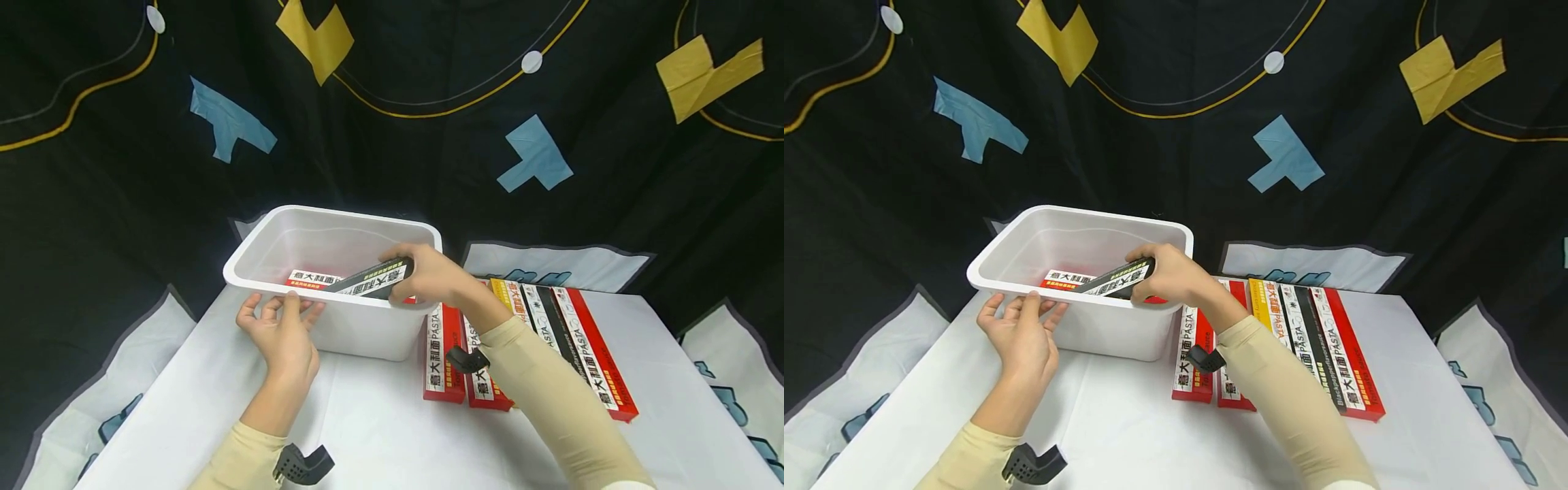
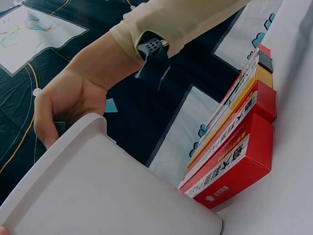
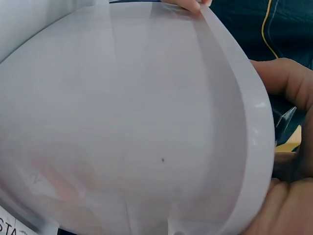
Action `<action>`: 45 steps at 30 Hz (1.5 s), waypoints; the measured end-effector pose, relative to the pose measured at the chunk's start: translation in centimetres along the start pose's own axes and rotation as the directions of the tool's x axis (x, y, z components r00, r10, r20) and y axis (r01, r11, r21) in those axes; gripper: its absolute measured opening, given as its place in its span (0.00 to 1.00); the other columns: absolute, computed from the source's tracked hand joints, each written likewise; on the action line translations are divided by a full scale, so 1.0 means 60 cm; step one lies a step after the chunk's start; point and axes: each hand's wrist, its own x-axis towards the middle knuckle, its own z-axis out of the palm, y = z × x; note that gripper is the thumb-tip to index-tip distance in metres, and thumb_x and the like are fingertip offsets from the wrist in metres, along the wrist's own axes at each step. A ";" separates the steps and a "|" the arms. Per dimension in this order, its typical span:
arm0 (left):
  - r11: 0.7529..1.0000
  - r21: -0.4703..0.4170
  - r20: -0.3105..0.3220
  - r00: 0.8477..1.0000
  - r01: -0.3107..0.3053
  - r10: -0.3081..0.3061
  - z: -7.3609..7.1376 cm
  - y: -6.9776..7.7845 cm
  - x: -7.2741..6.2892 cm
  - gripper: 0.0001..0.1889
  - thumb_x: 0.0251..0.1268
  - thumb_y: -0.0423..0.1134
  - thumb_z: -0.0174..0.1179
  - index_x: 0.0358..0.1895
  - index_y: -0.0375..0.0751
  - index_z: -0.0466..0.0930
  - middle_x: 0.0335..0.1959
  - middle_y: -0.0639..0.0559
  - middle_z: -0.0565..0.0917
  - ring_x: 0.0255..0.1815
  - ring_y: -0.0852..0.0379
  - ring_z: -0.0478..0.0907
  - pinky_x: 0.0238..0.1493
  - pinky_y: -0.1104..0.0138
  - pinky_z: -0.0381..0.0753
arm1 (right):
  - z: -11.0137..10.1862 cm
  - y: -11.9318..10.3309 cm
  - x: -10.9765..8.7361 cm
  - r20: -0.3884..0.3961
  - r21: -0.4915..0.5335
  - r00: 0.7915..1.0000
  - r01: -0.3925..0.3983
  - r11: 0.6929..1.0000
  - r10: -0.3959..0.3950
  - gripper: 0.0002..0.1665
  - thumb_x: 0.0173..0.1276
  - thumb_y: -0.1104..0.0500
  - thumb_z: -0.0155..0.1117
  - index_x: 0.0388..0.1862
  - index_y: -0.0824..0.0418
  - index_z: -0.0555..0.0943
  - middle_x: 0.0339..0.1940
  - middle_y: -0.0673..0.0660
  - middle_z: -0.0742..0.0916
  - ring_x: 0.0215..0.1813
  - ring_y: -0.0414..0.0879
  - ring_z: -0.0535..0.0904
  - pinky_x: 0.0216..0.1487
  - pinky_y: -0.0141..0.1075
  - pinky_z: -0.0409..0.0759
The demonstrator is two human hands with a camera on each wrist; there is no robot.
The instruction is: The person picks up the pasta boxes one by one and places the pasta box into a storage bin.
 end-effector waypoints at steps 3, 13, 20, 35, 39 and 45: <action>1.000 0.003 -0.006 1.000 0.002 -0.002 -0.002 0.000 0.000 0.26 0.71 0.29 0.53 0.57 0.49 0.45 0.50 0.45 0.69 0.34 0.54 0.76 0.46 0.59 0.87 | 0.005 0.001 0.010 0.031 0.015 0.999 -0.032 0.999 0.032 0.38 0.49 0.58 0.77 0.62 0.50 0.76 0.52 0.49 0.79 0.51 0.53 0.75 0.41 0.42 0.86; 1.000 0.018 -0.006 1.000 0.003 -0.003 -0.007 -0.002 -0.001 0.27 0.71 0.30 0.54 0.58 0.49 0.45 0.50 0.45 0.69 0.35 0.54 0.76 0.46 0.58 0.86 | 0.015 0.000 0.035 0.105 -0.039 0.992 -0.069 0.997 0.072 0.39 0.51 0.62 0.76 0.64 0.53 0.75 0.51 0.52 0.79 0.51 0.52 0.75 0.45 0.38 0.84; 1.000 -0.007 -0.007 1.000 -0.008 0.008 -0.004 0.000 0.001 0.26 0.70 0.28 0.54 0.57 0.49 0.46 0.48 0.45 0.69 0.34 0.54 0.75 0.45 0.58 0.87 | 0.016 -0.003 0.038 0.105 -0.100 0.991 -0.075 0.992 0.085 0.39 0.53 0.63 0.76 0.65 0.53 0.74 0.52 0.52 0.79 0.53 0.52 0.74 0.46 0.36 0.83; 1.000 0.025 0.013 1.000 -0.001 0.000 0.001 0.005 0.000 0.27 0.71 0.30 0.54 0.59 0.49 0.44 0.51 0.45 0.68 0.36 0.53 0.76 0.47 0.59 0.86 | 0.014 -0.014 0.029 0.032 -0.245 0.999 -0.031 0.969 0.040 0.41 0.55 0.62 0.76 0.67 0.48 0.73 0.63 0.51 0.76 0.58 0.49 0.71 0.57 0.44 0.81; 1.000 0.030 0.014 1.000 -0.001 0.001 0.000 0.004 0.001 0.27 0.71 0.30 0.54 0.59 0.49 0.44 0.52 0.45 0.68 0.37 0.53 0.76 0.47 0.59 0.86 | 0.015 -0.008 0.016 -0.061 -0.202 0.998 0.014 0.979 -0.026 0.39 0.55 0.59 0.76 0.67 0.48 0.74 0.65 0.49 0.76 0.62 0.47 0.70 0.59 0.48 0.79; 0.999 0.041 0.017 1.000 0.001 -0.002 -0.002 0.003 0.001 0.28 0.71 0.31 0.55 0.59 0.49 0.44 0.52 0.44 0.68 0.37 0.54 0.76 0.48 0.58 0.86 | 0.017 0.006 -0.017 -0.206 -0.019 0.970 0.126 0.992 -0.127 0.37 0.56 0.54 0.74 0.66 0.48 0.73 0.63 0.44 0.78 0.61 0.44 0.74 0.62 0.41 0.77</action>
